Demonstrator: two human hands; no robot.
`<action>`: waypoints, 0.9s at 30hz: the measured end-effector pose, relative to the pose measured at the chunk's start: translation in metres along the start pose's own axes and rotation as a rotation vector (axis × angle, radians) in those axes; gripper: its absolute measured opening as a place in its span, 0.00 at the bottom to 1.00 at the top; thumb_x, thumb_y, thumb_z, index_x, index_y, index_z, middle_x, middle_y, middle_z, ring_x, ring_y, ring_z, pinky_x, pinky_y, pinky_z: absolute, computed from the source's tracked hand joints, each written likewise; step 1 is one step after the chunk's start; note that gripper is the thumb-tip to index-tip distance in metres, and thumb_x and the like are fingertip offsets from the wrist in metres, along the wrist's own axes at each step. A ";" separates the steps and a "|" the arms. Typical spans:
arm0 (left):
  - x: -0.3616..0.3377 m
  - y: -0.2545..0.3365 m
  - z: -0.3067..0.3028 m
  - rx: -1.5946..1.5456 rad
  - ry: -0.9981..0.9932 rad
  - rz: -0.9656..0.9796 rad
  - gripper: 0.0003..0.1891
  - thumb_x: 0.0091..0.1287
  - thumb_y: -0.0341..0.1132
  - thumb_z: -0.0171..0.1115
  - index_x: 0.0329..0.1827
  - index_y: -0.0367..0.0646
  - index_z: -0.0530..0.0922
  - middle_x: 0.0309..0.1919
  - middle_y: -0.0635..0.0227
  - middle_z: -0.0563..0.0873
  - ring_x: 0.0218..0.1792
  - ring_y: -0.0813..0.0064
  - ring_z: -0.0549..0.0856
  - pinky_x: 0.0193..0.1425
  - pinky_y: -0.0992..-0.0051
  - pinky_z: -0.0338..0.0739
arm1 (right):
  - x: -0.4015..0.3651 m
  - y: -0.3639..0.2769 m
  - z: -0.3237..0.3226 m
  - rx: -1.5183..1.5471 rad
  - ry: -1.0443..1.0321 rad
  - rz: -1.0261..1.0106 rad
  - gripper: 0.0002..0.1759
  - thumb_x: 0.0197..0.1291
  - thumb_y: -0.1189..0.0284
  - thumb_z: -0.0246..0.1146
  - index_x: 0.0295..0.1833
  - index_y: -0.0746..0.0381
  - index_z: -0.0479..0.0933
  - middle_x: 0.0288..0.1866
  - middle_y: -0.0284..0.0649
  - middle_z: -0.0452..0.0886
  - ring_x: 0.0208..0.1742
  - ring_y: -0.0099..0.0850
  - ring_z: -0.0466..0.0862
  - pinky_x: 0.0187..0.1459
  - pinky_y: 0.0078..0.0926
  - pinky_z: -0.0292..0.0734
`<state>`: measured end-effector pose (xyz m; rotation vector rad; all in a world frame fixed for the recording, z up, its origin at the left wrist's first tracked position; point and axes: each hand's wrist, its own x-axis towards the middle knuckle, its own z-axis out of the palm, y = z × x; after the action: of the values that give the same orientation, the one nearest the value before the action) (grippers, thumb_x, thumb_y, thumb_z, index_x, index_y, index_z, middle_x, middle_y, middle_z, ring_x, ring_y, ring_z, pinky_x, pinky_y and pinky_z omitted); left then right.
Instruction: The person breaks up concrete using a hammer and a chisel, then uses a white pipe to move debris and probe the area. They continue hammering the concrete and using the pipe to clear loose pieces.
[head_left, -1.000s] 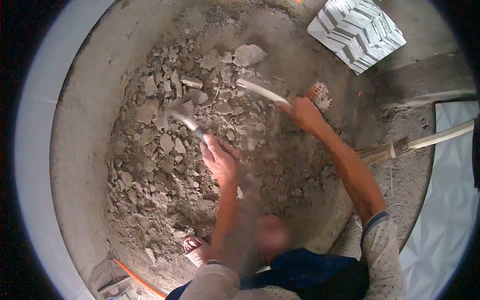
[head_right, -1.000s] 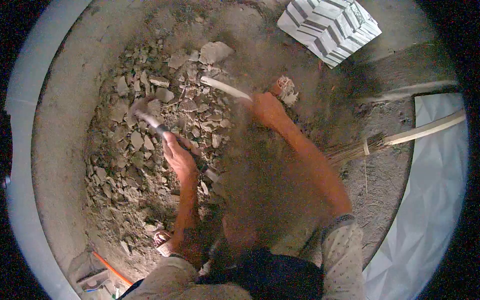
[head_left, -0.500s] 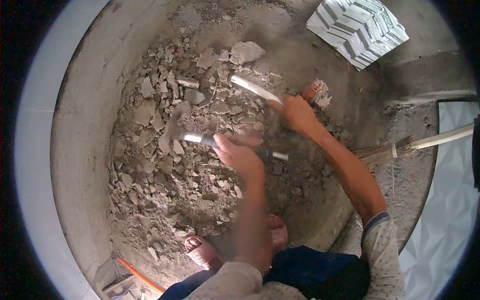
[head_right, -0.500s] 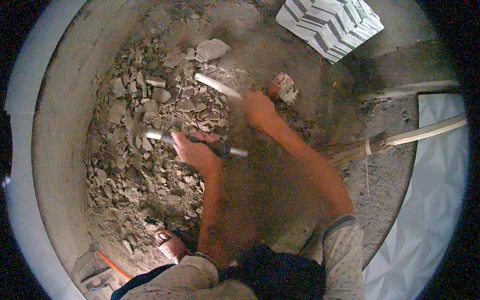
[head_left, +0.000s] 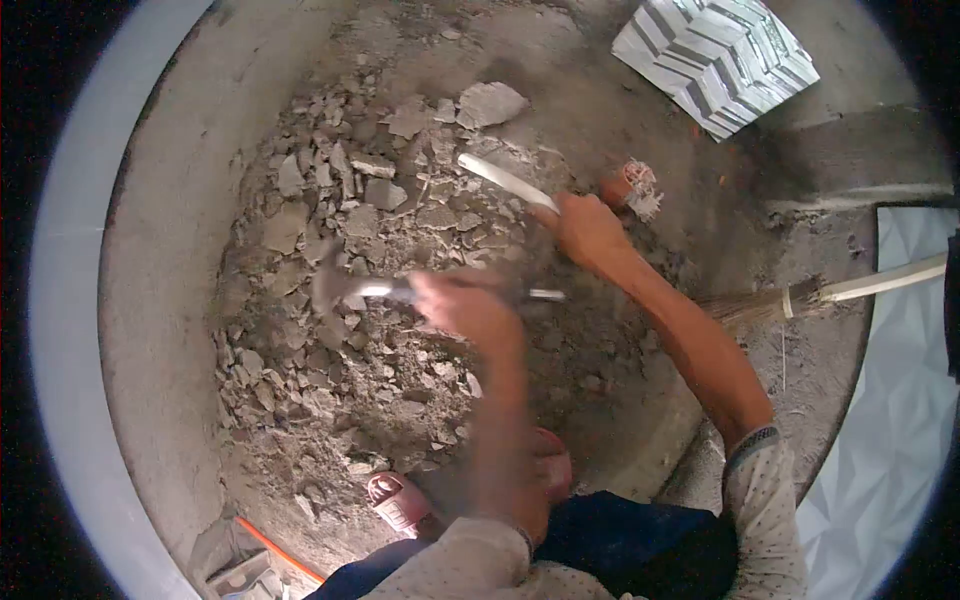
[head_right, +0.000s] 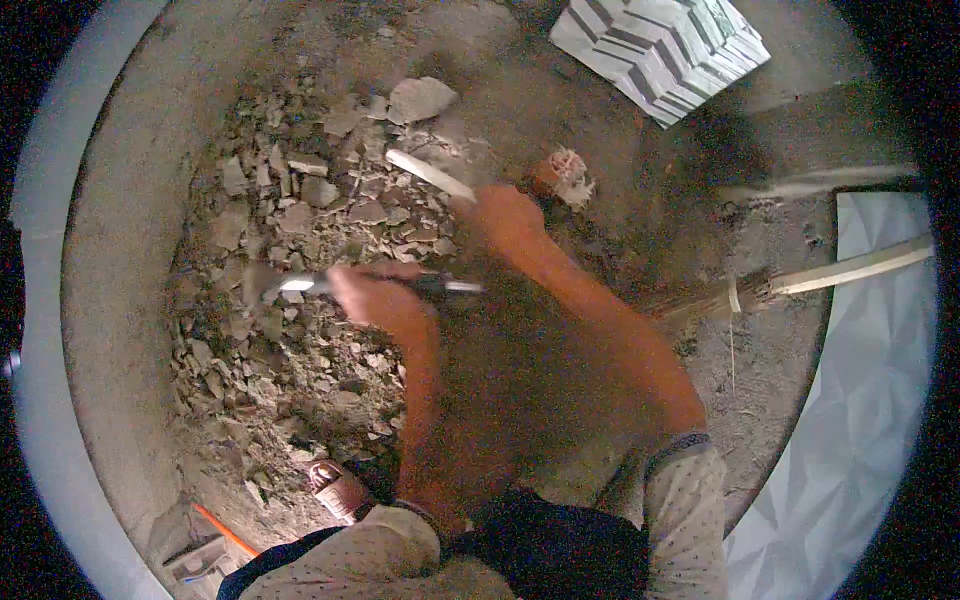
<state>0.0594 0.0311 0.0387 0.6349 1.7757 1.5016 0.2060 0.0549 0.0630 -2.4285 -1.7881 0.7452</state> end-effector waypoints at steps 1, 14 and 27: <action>-0.005 -0.027 0.011 0.321 -0.092 0.320 0.20 0.71 0.49 0.46 0.31 0.40 0.71 0.24 0.66 0.75 0.25 0.73 0.78 0.27 0.70 0.73 | 0.000 -0.003 0.000 0.013 0.010 -0.007 0.30 0.64 0.49 0.52 0.37 0.71 0.76 0.28 0.61 0.78 0.36 0.58 0.80 0.39 0.50 0.75; 0.001 -0.027 0.003 -0.185 -0.230 -0.157 0.16 0.70 0.44 0.48 0.32 0.38 0.70 0.16 0.69 0.72 0.12 0.72 0.72 0.15 0.72 0.68 | 0.000 0.016 0.019 -0.044 0.080 -0.140 0.21 0.65 0.56 0.54 0.43 0.67 0.73 0.24 0.56 0.77 0.32 0.57 0.79 0.33 0.52 0.75; -0.002 -0.070 0.022 0.489 -0.367 0.298 0.12 0.66 0.40 0.54 0.34 0.38 0.72 0.16 0.64 0.74 0.14 0.70 0.76 0.16 0.70 0.70 | -0.002 0.012 0.020 -0.027 0.089 -0.059 0.25 0.63 0.51 0.54 0.39 0.66 0.73 0.27 0.59 0.79 0.33 0.59 0.79 0.34 0.53 0.75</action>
<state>0.0834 0.0289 -0.0304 1.3759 1.8108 1.0304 0.2081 0.0442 0.0425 -2.3726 -1.8396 0.6018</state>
